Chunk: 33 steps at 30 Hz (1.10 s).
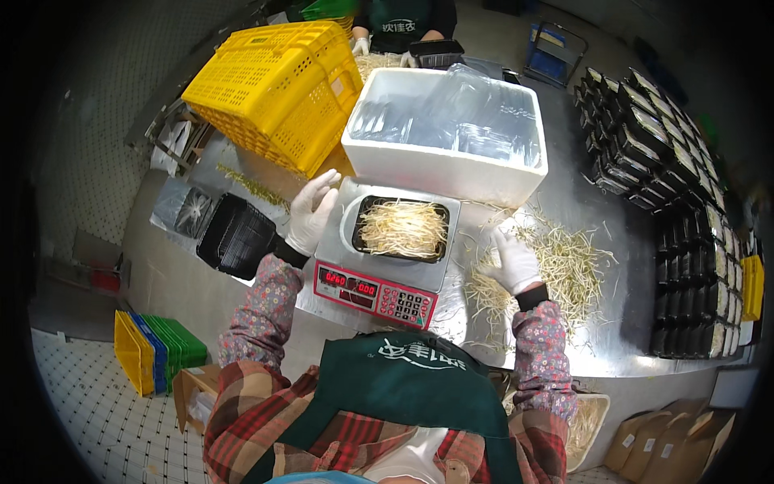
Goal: The person repeatedly scoops bean sprouts from a large pile on a stainless steel table, places them into a black plastic container on a digital scale, and then moves the filled container to a stack of similar containers. The person wears gloves and an apron.
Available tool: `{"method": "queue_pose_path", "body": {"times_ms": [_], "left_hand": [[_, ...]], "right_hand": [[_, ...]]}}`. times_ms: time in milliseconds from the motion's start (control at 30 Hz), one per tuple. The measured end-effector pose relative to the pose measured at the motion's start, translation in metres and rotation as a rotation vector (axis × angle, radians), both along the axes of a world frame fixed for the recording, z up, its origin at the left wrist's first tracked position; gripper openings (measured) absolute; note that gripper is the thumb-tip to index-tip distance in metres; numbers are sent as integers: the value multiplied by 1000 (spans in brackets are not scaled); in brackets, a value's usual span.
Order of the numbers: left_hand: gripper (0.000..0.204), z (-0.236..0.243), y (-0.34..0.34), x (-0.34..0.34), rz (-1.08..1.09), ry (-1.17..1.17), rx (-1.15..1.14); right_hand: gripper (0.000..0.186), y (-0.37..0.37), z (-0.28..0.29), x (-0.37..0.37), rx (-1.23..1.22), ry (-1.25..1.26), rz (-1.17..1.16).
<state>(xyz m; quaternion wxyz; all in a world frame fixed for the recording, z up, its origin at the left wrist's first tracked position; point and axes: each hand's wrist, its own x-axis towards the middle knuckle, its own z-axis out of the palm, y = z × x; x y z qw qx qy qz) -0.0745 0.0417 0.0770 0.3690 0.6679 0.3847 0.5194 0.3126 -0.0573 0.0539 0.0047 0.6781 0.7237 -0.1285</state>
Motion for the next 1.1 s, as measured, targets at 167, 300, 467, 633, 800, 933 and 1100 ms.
{"method": "queue_pose_path", "body": {"times_ms": [167,300,467,633,800,933,1100], "left_hand": [[59,-58,-9,33,34,151,52],[59,-71,-18,50,57,610,215],[44,-67,-24,53,74,813,275],[40,-62,-30,57,122,931,234],[40,-59,-33,60,123,929,205],[43,-52,-30,45,15,754,162],[54,-46,-2,14,140,612,95]], "right_hand": [[84,47,16,-104,513,325,334],[82,45,-31,-159,472,204,351],[73,57,-15,-140,343,300,430],[48,69,4,-103,156,461,365],[16,62,2,-66,196,687,165],[16,44,10,-18,109,864,-26],[47,23,-6,38,-154,288,-87]]}}
